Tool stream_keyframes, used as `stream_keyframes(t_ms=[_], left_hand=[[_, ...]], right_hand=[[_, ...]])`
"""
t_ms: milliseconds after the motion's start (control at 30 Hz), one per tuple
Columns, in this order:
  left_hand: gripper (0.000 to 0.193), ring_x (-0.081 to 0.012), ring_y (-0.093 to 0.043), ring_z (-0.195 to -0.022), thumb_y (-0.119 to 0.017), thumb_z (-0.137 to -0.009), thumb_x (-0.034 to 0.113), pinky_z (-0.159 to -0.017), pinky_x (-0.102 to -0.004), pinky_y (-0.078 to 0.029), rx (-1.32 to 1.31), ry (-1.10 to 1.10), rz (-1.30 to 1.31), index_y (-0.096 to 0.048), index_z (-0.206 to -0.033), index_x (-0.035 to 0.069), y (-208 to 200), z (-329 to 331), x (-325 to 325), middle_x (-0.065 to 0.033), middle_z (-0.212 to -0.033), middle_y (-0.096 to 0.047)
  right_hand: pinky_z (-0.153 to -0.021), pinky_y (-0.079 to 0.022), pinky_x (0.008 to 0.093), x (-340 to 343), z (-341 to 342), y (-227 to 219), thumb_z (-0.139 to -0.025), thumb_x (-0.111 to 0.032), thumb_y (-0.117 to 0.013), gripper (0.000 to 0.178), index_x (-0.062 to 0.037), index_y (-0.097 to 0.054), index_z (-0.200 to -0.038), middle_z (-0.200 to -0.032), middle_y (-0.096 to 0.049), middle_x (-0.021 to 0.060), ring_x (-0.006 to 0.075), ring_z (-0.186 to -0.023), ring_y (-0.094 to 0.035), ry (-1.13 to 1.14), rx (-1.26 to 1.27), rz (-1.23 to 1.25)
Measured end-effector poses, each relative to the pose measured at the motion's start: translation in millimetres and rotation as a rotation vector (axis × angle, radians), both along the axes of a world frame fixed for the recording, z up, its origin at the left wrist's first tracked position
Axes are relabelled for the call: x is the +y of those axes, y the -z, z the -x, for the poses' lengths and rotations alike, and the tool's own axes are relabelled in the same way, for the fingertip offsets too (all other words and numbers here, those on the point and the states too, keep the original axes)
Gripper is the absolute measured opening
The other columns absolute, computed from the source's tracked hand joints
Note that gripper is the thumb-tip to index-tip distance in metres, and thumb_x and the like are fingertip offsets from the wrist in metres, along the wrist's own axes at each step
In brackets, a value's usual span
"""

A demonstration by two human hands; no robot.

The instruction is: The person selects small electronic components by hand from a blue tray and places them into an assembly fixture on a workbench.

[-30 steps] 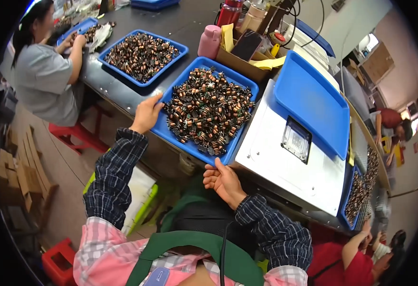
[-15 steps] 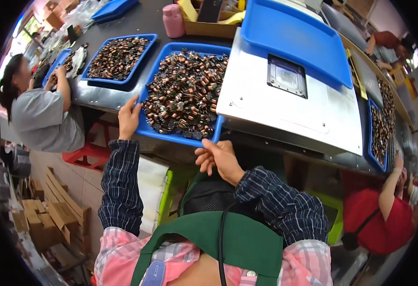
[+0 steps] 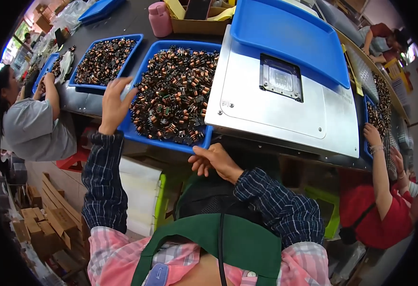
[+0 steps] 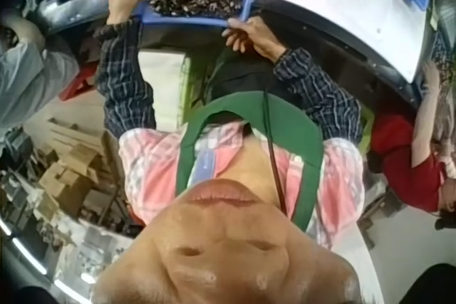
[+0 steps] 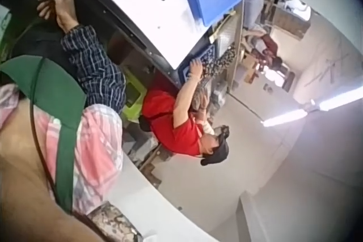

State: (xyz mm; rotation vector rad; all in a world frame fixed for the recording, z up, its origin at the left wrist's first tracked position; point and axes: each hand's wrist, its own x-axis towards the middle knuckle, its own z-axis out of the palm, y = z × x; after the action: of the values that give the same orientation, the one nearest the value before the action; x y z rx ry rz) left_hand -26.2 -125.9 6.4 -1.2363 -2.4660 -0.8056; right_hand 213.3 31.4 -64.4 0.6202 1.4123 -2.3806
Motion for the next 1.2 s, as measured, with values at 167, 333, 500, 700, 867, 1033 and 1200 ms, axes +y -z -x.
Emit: stream_keyframes(t_ms=[167, 333, 500, 700, 867, 1033, 1200], left_hand=[[0.068, -0.0323, -0.04, -0.113, -0.069, -0.063, 0.036, -0.096, -0.0419, -0.03, 0.044, 0.556, 0.146, -0.045, -0.119, 0.004, -12.2, -25.9, 108.6, -0.0174, -0.122, -0.043], [0.08, -0.0322, -0.038, -0.114, -0.066, -0.055, 0.052, -0.098, -0.0469, -0.022, -0.087, 0.66, 0.265, -0.046, -0.115, 0.003, 16.2, -19.8, 156.4, -0.0195, -0.115, -0.046], [0.062, -0.0285, -0.045, -0.107, -0.063, -0.06, 0.046, -0.086, -0.0404, -0.039, -0.148, 0.756, 0.246, -0.058, -0.102, 0.001, 35.0, -20.5, 179.3, -0.0168, -0.108, -0.052], [0.036, -0.0215, -0.049, -0.091, -0.056, -0.062, 0.035, -0.069, -0.0361, -0.041, 0.115, 0.7, 0.412, -0.061, -0.082, 0.006, 32.9, -22.2, 161.1, -0.0074, -0.083, -0.056], [0.024, -0.0193, -0.049, -0.084, -0.053, -0.065, 0.029, -0.066, -0.0336, -0.039, 0.292, 0.656, 0.494, -0.058, -0.076, 0.009, 28.8, -26.2, 151.3, -0.0056, -0.081, -0.053], [0.027, -0.0194, -0.048, -0.089, -0.053, -0.065, 0.023, -0.072, -0.0329, -0.038, 0.312, 0.696, 0.446, -0.053, -0.087, 0.007, 20.6, -13.7, 134.0, -0.0071, -0.086, -0.05], [0.04, -0.0287, -0.047, -0.106, -0.057, -0.077, 0.028, -0.089, -0.038, -0.036, -0.037, 0.54, 0.036, -0.053, -0.107, 0.002, 2.9, -9.8, 103.5, -0.0157, -0.113, -0.051]], right_hand=[[-0.04, -0.042, 0.0207, 6.9, 5.0, -0.4, -0.086, -0.035, -0.05, 0.044, 0.0081, -0.061, -0.081, -0.064, -0.062, 0.0128, 0.0139, -0.049, -0.058, -0.055, -0.001, -0.016], [-0.042, -0.042, 0.0209, -0.6, 8.1, -1.8, -0.086, -0.034, -0.051, 0.042, 0.0069, -0.061, -0.083, -0.065, -0.061, 0.0119, 0.0138, -0.051, -0.057, -0.114, 0.024, -0.023], [-0.044, -0.042, 0.0211, 7.7, 2.6, -2.9, -0.086, -0.031, -0.051, 0.04, 0.0069, -0.061, -0.083, -0.066, -0.061, 0.0117, 0.0138, -0.053, -0.058, -0.156, 0.038, -0.016], [-0.045, -0.042, 0.0214, 5.2, 2.4, -5.0, -0.087, -0.028, -0.051, 0.037, 0.0069, -0.062, -0.081, -0.067, -0.062, 0.0118, 0.0134, -0.053, -0.058, -0.163, -0.015, -0.006], [-0.044, -0.042, 0.0213, 7.7, 0.4, -7.9, -0.086, -0.029, -0.051, 0.038, 0.0078, -0.061, -0.082, -0.067, -0.062, 0.012, 0.0131, -0.053, -0.057, -0.118, -0.022, 0.006], [-0.042, -0.041, 0.0204, 8.7, 3.6, -13.4, -0.086, -0.032, -0.052, 0.04, 0.0078, -0.059, -0.084, -0.066, -0.061, 0.0119, 0.0129, -0.052, -0.057, -0.097, -0.064, -0.006], [-0.037, -0.041, 0.0206, 9.7, 14.9, -3.0, -0.085, -0.036, -0.052, 0.042, 0.0058, -0.055, -0.081, -0.065, -0.06, 0.0138, 0.014, -0.048, -0.056, -0.112, -0.163, -0.033]])
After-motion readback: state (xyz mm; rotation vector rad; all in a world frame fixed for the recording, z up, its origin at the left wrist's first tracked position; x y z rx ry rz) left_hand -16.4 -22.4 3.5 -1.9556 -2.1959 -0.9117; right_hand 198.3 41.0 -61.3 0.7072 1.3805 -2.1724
